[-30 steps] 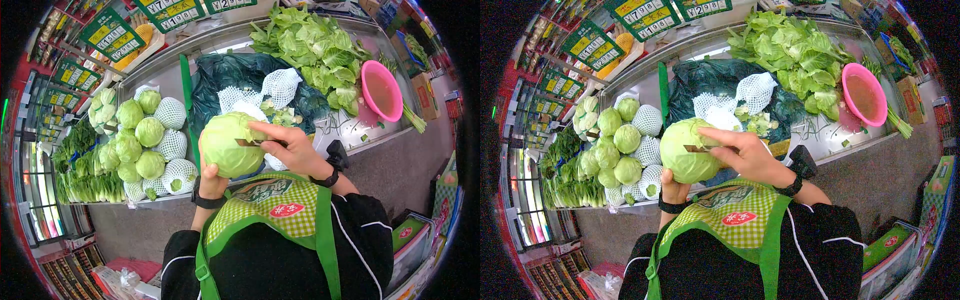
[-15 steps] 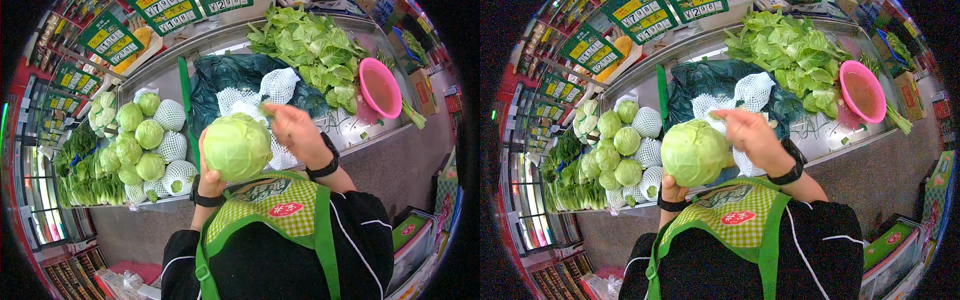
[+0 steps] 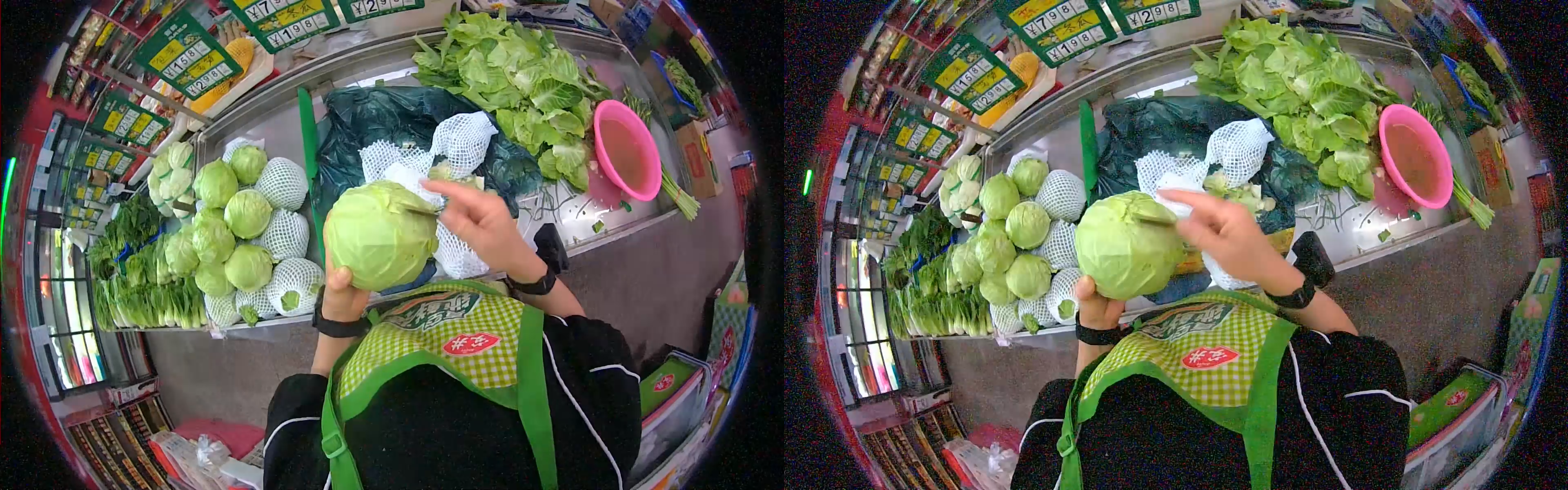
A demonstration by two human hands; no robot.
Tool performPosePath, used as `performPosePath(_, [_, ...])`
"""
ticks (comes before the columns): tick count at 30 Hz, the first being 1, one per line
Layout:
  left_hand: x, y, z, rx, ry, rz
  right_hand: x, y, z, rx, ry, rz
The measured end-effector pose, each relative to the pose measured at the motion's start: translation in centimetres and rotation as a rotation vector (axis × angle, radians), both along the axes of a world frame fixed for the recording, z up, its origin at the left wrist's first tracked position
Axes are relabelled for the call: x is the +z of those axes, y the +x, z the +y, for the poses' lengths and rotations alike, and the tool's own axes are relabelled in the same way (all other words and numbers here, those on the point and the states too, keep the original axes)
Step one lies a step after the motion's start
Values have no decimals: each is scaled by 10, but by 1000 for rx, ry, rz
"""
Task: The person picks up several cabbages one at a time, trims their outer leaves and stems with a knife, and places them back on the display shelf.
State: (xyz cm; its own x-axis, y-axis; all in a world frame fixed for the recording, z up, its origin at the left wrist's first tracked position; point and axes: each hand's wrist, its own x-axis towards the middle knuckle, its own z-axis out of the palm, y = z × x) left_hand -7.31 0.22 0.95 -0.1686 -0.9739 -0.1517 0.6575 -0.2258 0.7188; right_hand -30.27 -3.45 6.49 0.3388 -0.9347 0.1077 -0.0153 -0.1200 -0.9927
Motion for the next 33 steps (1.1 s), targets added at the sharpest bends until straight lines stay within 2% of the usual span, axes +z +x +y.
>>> performPosePath(1, [1,-1,0,9,33,-27,1,5,3,-6,-2,1])
performPosePath(3, [7,-4,-3,-1,-29,-75,2,12,6,7,-172,17])
performPosePath(6, [30,-19,-6,49,-122,-116,16,11,7,48,-70,53])
performPosePath(8, [31,-17,-6,42,-208,-280,8,15,5,18,-105,35])
performPosePath(12, [30,-17,-6,57,-210,-265,2,16,-1,1,-105,-9])
performPosePath(15, [30,-15,-6,23,-203,-232,4,10,-6,78,422,-386])
performPosePath(18, [24,-13,-1,-33,-186,-179,-43,-5,-31,120,567,-761])
performPosePath(19, [10,-8,2,-58,-86,-67,-54,-5,-37,121,572,-761])
performPosePath(21, [-12,-1,7,-80,33,89,-77,-5,-49,-346,463,-332])
performPosePath(22, [-9,-1,9,-78,36,88,-108,-10,-57,-345,466,-332])
performPosePath(24, [2,-4,7,-35,138,217,-175,-27,-69,-464,51,446])
performPosePath(25, [0,-4,4,-48,70,237,-181,-30,-67,-459,45,446])
performPosePath(27, [14,-10,-5,-16,93,220,-187,-29,-58,-494,-19,619])
performPosePath(28, [18,-12,-7,10,133,204,-166,-23,-50,-487,-20,618])
performPosePath(30, [15,-10,-10,-8,163,235,-85,-6,-30,-408,66,41])
performPosePath(33, [19,-14,-14,-57,138,233,-25,13,3,-266,-109,-21])
